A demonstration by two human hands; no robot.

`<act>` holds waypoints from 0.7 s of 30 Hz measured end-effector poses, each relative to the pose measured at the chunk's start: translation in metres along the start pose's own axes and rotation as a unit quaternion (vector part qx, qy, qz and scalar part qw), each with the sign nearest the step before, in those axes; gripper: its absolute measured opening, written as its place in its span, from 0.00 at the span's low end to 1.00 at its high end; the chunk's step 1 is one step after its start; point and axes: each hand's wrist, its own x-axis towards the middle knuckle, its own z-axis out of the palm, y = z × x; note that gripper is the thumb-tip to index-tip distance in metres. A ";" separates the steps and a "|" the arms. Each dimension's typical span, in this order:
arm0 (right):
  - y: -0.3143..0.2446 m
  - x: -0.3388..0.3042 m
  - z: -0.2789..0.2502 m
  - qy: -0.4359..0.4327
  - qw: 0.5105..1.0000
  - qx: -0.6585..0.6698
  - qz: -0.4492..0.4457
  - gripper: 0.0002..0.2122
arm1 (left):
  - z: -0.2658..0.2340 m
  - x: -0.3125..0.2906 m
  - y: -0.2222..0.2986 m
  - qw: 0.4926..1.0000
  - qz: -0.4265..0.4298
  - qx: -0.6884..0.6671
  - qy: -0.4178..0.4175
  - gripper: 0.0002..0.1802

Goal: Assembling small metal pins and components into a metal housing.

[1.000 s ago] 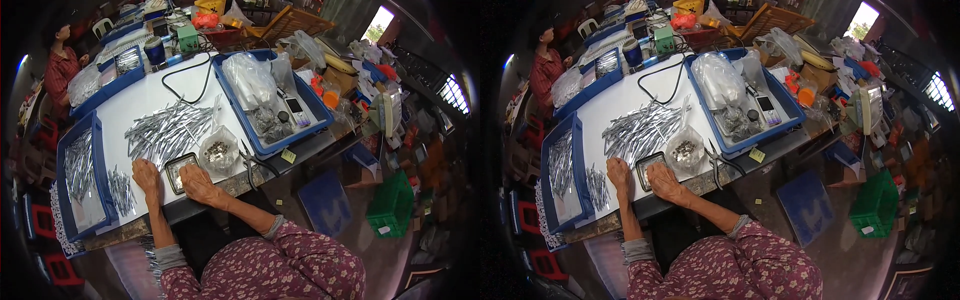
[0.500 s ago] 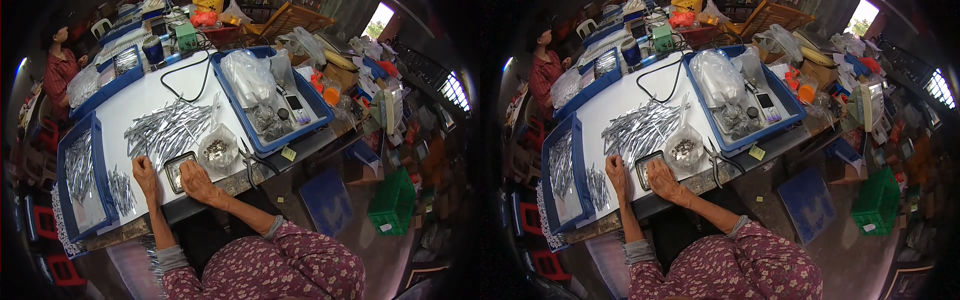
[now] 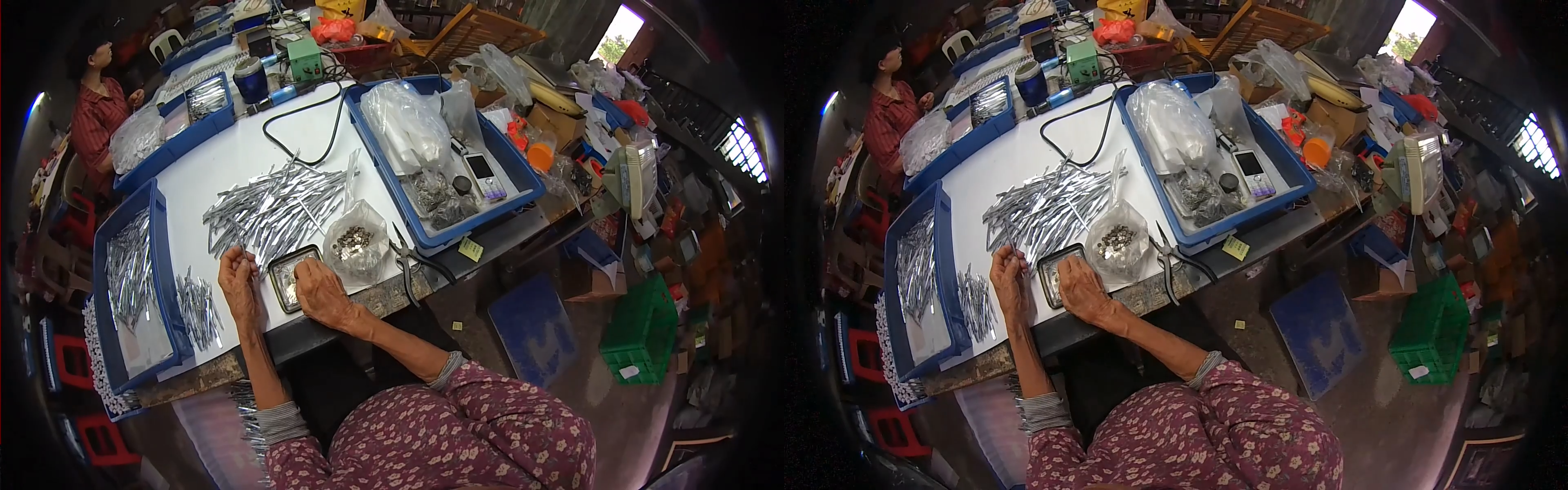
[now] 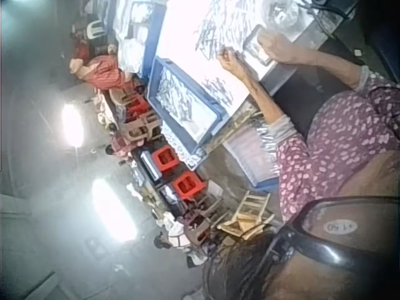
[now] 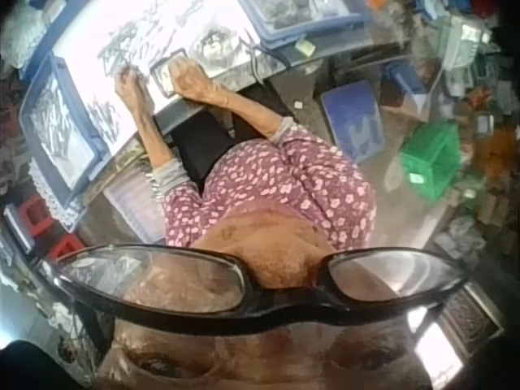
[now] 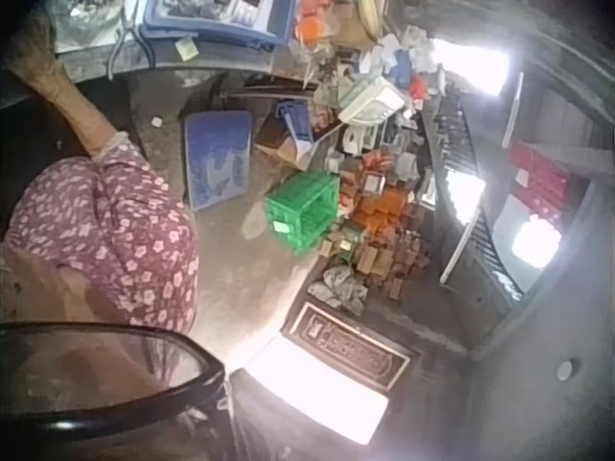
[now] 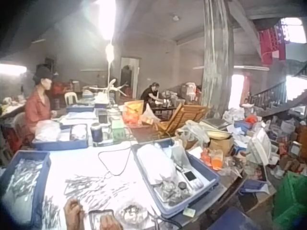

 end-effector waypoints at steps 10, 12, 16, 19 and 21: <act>0.001 0.002 0.003 0.021 0.999 0.034 0.022 0.05 | 0.031 -0.040 0.021 0.997 -0.036 0.026 -0.059 0.12; -0.002 0.004 0.001 0.033 0.996 0.078 0.031 0.05 | 0.034 -0.043 0.025 0.995 -0.047 0.056 -0.062 0.12; -0.002 0.005 0.002 0.032 0.995 0.086 0.031 0.05 | 0.031 -0.043 0.025 0.991 -0.064 0.074 -0.091 0.12; -0.004 0.005 0.002 0.035 0.995 0.091 0.033 0.05 | 0.031 -0.044 0.025 0.989 -0.071 0.083 -0.095 0.12; -0.006 0.006 -0.001 0.038 0.992 0.113 0.040 0.04 | 0.031 -0.044 0.025 0.987 -0.076 0.095 -0.102 0.11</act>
